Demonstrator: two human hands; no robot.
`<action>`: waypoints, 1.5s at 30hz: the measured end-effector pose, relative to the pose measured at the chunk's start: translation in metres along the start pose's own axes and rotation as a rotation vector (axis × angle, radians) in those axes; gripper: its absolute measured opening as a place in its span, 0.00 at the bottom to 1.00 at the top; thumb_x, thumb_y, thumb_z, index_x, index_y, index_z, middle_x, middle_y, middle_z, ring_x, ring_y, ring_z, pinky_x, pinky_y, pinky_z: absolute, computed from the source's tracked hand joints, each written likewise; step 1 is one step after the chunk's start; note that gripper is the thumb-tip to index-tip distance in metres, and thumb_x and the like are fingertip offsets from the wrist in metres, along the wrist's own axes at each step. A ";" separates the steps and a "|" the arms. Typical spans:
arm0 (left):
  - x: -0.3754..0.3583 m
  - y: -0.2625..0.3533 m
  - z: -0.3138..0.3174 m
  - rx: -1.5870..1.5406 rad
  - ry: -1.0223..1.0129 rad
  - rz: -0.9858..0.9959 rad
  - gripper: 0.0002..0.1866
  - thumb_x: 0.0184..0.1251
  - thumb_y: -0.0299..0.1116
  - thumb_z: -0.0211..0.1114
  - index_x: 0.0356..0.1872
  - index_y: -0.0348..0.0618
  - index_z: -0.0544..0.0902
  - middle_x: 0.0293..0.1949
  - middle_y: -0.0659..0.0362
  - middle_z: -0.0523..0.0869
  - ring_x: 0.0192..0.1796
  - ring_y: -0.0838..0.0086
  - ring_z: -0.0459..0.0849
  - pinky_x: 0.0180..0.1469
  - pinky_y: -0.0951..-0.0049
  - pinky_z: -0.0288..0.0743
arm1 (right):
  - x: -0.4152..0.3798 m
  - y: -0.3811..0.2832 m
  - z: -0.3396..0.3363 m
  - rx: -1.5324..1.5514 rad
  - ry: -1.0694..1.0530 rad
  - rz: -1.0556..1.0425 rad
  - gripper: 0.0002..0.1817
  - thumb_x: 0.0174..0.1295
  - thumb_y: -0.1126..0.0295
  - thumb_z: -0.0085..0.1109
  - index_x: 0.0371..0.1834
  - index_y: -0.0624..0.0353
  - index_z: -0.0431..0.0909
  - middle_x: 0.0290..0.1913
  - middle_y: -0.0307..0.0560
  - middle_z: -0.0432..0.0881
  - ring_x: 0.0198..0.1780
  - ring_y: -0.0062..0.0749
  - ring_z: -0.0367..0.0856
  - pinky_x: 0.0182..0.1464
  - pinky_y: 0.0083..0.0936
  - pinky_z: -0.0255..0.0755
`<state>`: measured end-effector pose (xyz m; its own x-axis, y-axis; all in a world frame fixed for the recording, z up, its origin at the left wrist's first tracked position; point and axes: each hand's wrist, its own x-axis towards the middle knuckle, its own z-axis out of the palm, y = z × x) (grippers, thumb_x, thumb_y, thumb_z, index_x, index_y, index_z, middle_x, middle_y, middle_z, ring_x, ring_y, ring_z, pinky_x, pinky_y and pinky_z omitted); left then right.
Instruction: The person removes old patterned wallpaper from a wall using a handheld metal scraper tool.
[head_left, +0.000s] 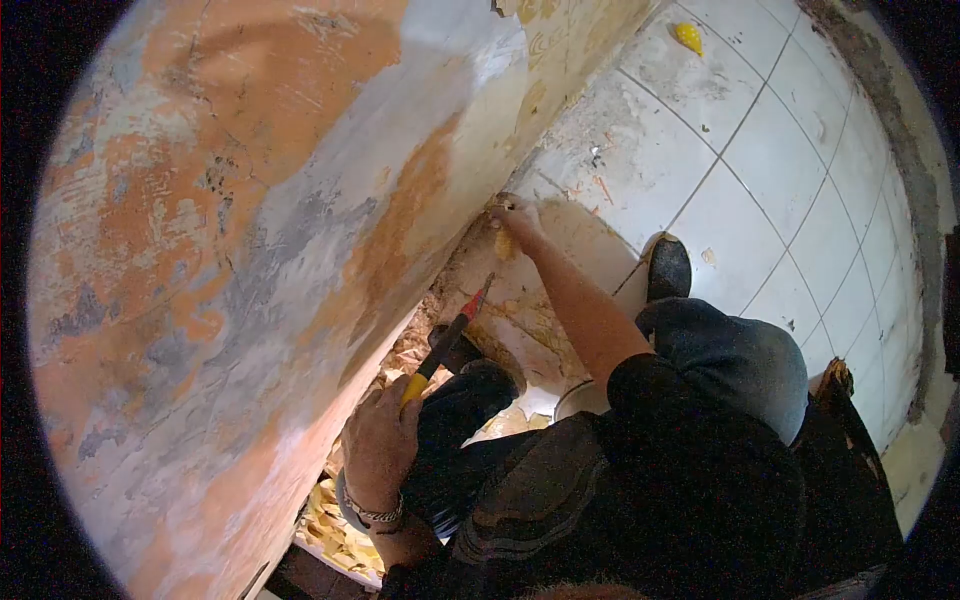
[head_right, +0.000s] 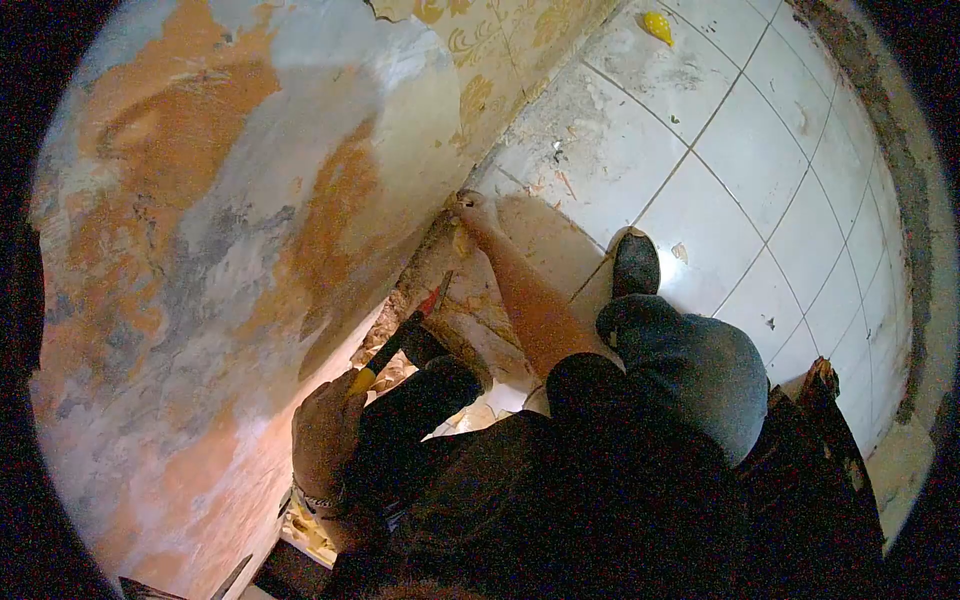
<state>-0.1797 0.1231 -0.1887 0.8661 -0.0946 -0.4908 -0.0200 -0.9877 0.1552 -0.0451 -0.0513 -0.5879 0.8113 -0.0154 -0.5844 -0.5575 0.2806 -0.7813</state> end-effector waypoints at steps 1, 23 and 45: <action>0.000 0.002 -0.001 0.001 -0.001 -0.001 0.15 0.66 0.38 0.62 0.50 0.45 0.82 0.36 0.49 0.84 0.41 0.53 0.84 0.43 0.57 0.77 | 0.000 -0.001 0.000 -0.149 0.029 -0.070 0.13 0.57 0.62 0.64 0.38 0.60 0.81 0.31 0.45 0.81 0.32 0.31 0.77 0.36 0.32 0.72; 0.001 0.019 -0.010 0.079 0.009 -0.060 0.14 0.66 0.38 0.61 0.49 0.43 0.82 0.36 0.48 0.86 0.40 0.54 0.85 0.42 0.59 0.78 | -0.059 0.004 -0.014 -1.188 -0.218 -0.265 0.20 0.65 0.57 0.52 0.61 0.41 0.76 0.71 0.48 0.66 0.72 0.45 0.61 0.65 0.46 0.65; 0.011 0.015 -0.007 0.015 -0.077 -0.037 0.14 0.66 0.38 0.61 0.47 0.44 0.83 0.36 0.49 0.86 0.39 0.54 0.85 0.40 0.58 0.77 | -0.005 -0.088 -0.044 -0.717 0.198 0.088 0.28 0.61 0.52 0.59 0.59 0.54 0.67 0.61 0.57 0.74 0.64 0.52 0.72 0.62 0.50 0.65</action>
<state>-0.1670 0.1080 -0.1862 0.8254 -0.0664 -0.5606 0.0034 -0.9924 0.1226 -0.0073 -0.1184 -0.5257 0.7491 -0.2134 -0.6272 -0.6520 -0.4049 -0.6410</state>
